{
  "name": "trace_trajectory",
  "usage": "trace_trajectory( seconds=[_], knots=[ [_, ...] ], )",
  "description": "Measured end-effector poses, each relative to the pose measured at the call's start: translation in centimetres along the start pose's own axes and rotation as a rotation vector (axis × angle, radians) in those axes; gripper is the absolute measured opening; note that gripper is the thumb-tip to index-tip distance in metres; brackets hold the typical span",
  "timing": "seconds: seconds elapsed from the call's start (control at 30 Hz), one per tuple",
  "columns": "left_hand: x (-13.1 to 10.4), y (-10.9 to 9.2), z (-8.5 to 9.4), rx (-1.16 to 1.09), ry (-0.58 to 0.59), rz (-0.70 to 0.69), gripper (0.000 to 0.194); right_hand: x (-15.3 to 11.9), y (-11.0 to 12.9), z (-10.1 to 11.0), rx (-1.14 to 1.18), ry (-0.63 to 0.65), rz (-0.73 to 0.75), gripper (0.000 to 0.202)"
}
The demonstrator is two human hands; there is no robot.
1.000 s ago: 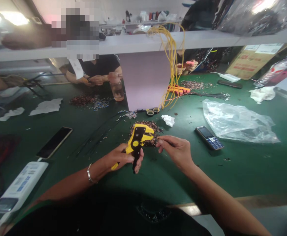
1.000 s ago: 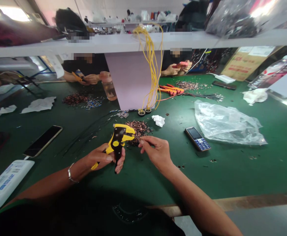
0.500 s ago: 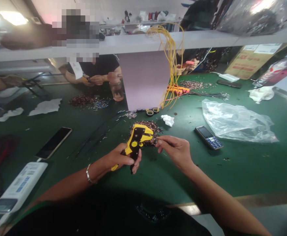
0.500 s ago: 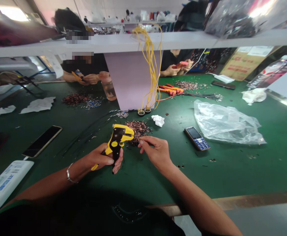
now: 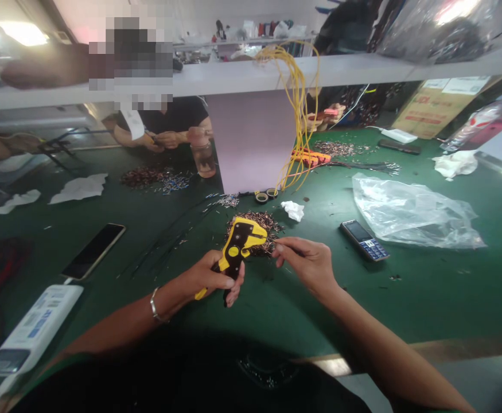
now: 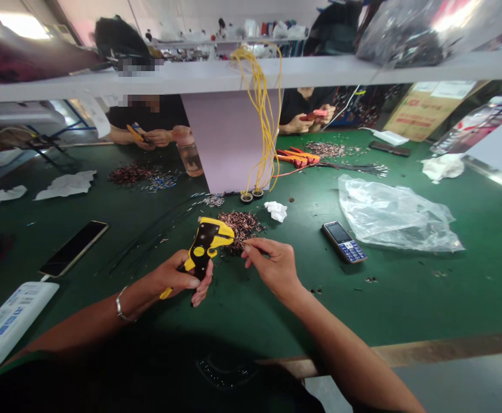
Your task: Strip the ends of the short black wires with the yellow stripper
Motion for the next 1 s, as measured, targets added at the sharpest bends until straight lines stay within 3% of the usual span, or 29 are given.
trace_trajectory(
  seconds=[0.47, 0.67, 0.87, 1.0],
  knots=[
    [-0.2, 0.6, 0.3, 0.013, -0.062, 0.018, 0.019, -0.1, -0.3, -0.3, 0.000, 0.025, -0.056, 0.011],
    [-0.2, 0.7, 1.7, 0.049, -0.176, 0.011, 0.013, -0.2, -1.0, -0.9, 0.053, 0.049, -0.125, 0.008],
    [0.1, -0.6, 0.6, 0.007, -0.045, -0.031, 0.020, -0.2, -1.4, -1.0, 0.062, 0.035, -0.150, 0.009],
    [0.4, -1.9, 0.8, -0.041, -0.049, -0.114, 0.026, -0.2, -1.6, -0.9, 0.047, 0.032, -0.140, 0.009]
  ],
)
Point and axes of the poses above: each hand's wrist, its own x-axis towards the middle knuckle, its own z-axis out of the back of the hand, y = z × x, the point moved 9 cm from there along x, towards the middle knuckle, and after that the axes turned 11 degrees about -y, right-handed, at the moved point
